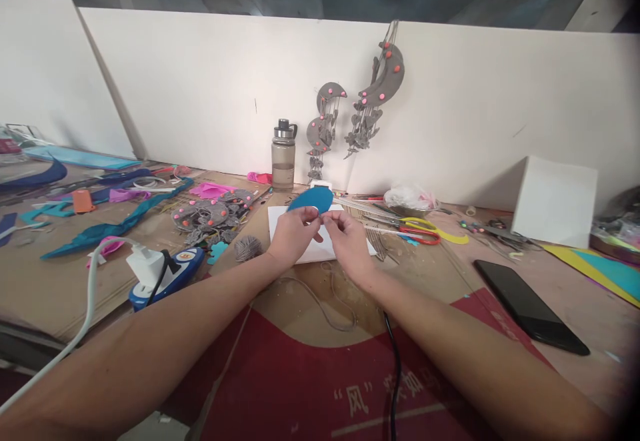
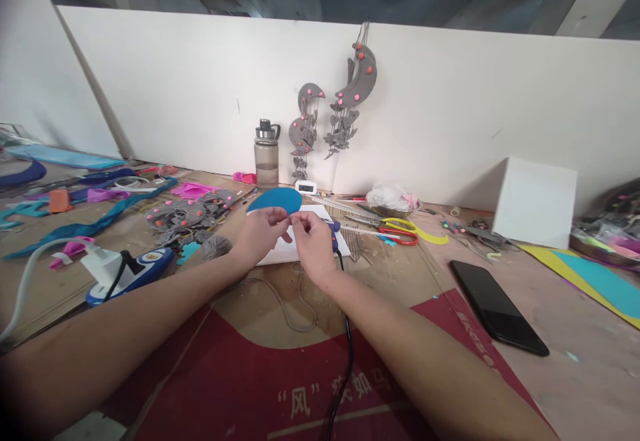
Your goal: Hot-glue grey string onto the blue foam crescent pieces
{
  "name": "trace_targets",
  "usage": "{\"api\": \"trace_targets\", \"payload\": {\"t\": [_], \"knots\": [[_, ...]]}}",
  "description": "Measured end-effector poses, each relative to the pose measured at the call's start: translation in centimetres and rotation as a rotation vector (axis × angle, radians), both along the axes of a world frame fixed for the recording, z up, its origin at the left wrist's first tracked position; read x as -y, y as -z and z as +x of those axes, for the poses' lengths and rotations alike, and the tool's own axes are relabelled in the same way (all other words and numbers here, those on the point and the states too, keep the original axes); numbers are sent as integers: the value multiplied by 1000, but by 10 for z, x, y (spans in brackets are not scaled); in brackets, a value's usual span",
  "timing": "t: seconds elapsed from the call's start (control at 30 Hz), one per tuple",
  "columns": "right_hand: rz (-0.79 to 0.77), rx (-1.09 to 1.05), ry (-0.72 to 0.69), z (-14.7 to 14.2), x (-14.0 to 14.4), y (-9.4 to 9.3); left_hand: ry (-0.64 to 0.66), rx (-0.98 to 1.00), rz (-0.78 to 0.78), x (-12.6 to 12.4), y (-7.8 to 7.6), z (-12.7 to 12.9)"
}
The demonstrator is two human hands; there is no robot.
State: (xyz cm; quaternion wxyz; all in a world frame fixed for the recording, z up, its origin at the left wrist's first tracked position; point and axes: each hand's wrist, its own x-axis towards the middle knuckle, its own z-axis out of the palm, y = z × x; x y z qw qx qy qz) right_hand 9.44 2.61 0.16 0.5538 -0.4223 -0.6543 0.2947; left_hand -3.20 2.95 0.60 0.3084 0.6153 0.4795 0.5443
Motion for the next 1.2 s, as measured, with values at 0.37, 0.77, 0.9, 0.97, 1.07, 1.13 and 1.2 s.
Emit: {"api": "trace_targets", "payload": {"t": [0.37, 0.77, 0.9, 0.97, 1.07, 1.13, 1.2], "knots": [[26, 30, 49, 0, -1, 6, 162, 496, -198, -2, -3, 2], [-1, 63, 42, 2, -5, 7, 250, 621, -197, -5, -1, -3], [-1, 113, 35, 3, -5, 5, 303, 728, -264, -5, 0, -3], [-4, 131, 40, 3, -4, 4, 317, 775, -272, -7, 1, -3], [-14, 154, 52, 3, -4, 4, 307, 838, -250, -11, 3, -5], [-20, 188, 43, 4, -5, 5, 282, 867, -237, -14, 3, -6], [-14, 256, 16, 5, -7, 4, 265, 874, -213, -17, 4, -9]]}}
